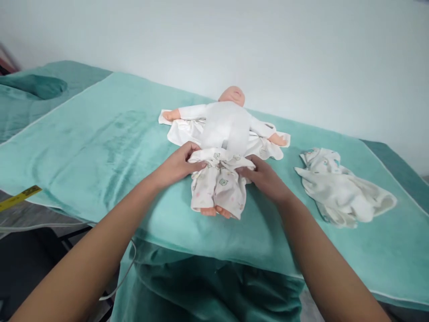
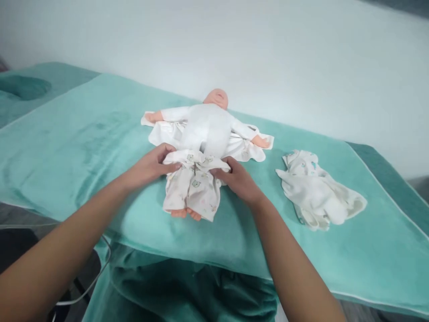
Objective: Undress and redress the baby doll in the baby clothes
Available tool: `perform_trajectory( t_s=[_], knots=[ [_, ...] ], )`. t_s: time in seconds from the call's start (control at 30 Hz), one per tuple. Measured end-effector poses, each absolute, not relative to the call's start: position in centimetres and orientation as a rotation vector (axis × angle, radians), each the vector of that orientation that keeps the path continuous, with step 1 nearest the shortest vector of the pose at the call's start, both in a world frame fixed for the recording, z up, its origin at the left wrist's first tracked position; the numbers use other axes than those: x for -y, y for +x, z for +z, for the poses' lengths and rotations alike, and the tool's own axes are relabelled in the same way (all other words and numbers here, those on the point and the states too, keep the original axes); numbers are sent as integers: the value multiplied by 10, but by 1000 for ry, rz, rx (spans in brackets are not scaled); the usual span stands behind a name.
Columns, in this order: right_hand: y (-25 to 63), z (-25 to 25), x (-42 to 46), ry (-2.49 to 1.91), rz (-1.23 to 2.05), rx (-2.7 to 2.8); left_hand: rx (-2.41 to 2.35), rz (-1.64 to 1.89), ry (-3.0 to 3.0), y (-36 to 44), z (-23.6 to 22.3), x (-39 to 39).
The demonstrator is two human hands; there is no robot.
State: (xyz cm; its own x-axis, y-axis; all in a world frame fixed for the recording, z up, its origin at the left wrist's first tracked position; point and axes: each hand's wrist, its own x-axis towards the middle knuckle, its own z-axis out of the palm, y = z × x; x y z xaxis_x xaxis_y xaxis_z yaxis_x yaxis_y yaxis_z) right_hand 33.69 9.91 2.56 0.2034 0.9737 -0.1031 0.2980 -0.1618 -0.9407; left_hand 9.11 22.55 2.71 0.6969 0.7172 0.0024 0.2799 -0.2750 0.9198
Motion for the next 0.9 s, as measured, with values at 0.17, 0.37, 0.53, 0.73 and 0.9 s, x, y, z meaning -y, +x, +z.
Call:
perform_trajectory(
  t_s=[0.17, 0.37, 0.53, 0.73, 0.9],
  knots=[
    [320, 27, -54, -1653, 924, 1663, -663, 236, 2299, 66, 34, -190],
    [283, 4, -43, -1781, 465, 1648, -674, 264, 2632, 70, 17, -164],
    [275, 21, -39, -1782, 702, 1437, -677, 353, 2572, 76, 21, -155],
    [280, 59, -32, -1726, 1089, 1219, -780, 396, 1959, 72, 59, -137],
    [295, 88, -46, -1384, 1572, 1053, -653, 381, 1380, 77, 91, -150]
  ],
)
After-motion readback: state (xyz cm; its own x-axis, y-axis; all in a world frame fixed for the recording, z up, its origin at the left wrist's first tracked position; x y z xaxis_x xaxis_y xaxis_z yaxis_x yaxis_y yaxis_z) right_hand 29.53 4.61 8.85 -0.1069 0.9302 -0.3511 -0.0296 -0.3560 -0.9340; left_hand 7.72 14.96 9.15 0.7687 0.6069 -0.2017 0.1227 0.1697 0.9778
